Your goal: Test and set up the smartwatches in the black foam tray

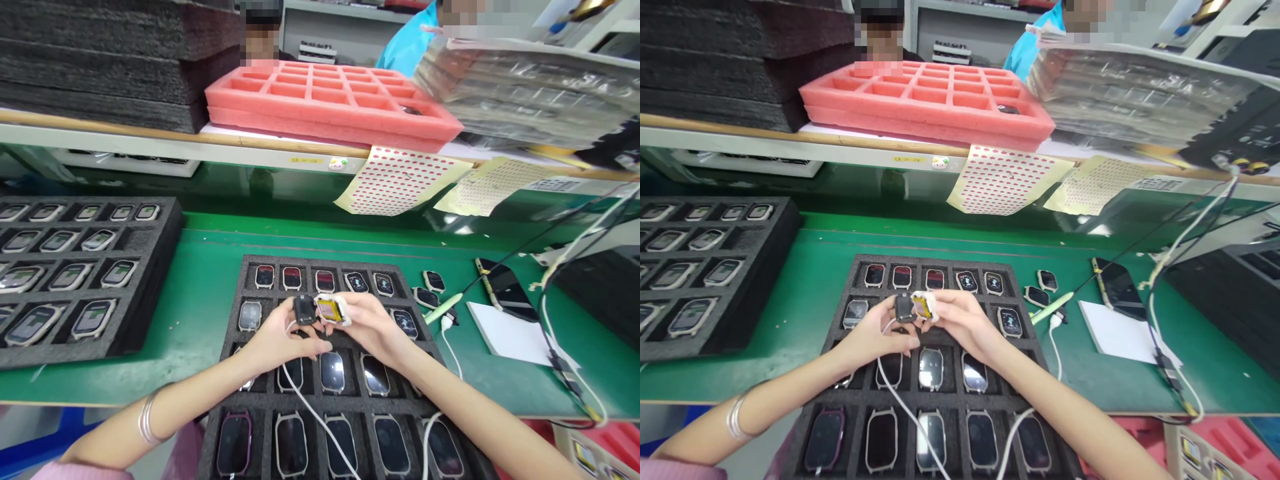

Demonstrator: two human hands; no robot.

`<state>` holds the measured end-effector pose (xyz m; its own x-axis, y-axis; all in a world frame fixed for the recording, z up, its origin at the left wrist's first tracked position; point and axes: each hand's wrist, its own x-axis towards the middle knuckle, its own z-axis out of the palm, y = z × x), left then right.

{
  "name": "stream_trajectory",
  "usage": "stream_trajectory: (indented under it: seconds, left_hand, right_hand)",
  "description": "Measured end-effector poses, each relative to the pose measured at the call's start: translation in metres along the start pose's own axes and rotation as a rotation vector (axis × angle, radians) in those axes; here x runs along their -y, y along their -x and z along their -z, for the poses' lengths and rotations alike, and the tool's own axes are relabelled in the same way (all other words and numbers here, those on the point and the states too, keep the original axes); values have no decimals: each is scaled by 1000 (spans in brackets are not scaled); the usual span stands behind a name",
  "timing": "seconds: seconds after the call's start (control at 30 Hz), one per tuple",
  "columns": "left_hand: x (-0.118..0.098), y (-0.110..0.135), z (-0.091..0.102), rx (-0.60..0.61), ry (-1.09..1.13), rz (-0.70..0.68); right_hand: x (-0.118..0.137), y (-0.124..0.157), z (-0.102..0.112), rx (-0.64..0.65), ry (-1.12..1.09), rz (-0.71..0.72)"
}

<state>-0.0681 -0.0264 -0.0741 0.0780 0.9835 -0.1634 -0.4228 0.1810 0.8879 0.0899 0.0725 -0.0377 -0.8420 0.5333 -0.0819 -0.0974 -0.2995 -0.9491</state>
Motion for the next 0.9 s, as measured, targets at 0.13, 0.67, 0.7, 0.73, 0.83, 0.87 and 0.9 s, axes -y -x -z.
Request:
stream_trajectory:
  seconds: [0.13,0.67,0.7,0.73,0.83,0.87,0.9]
  left_hand:
    - [-1,2,-1,41,-13,42]
    - [0,3,-9,-30,-115,25]
    - [-1,4,-9,-22,-118,41]
    - [-2,4,-9,-14,-122,54]
    - [-4,5,-9,-14,-135,57]
    - [-5,5,-10,-15,-139,52]
    - [-6,5,-10,-15,-143,49]
  right_hand:
    - [5,4,1,17,774,332]
    - [3,8,-8,202,1453,436]
    - [3,8,-7,211,1440,435]
    - [2,8,-7,215,1425,432]
    - [0,9,-4,190,1385,421]
    - [-1,9,-3,178,1369,420]
    - [-3,9,-3,167,1351,424]
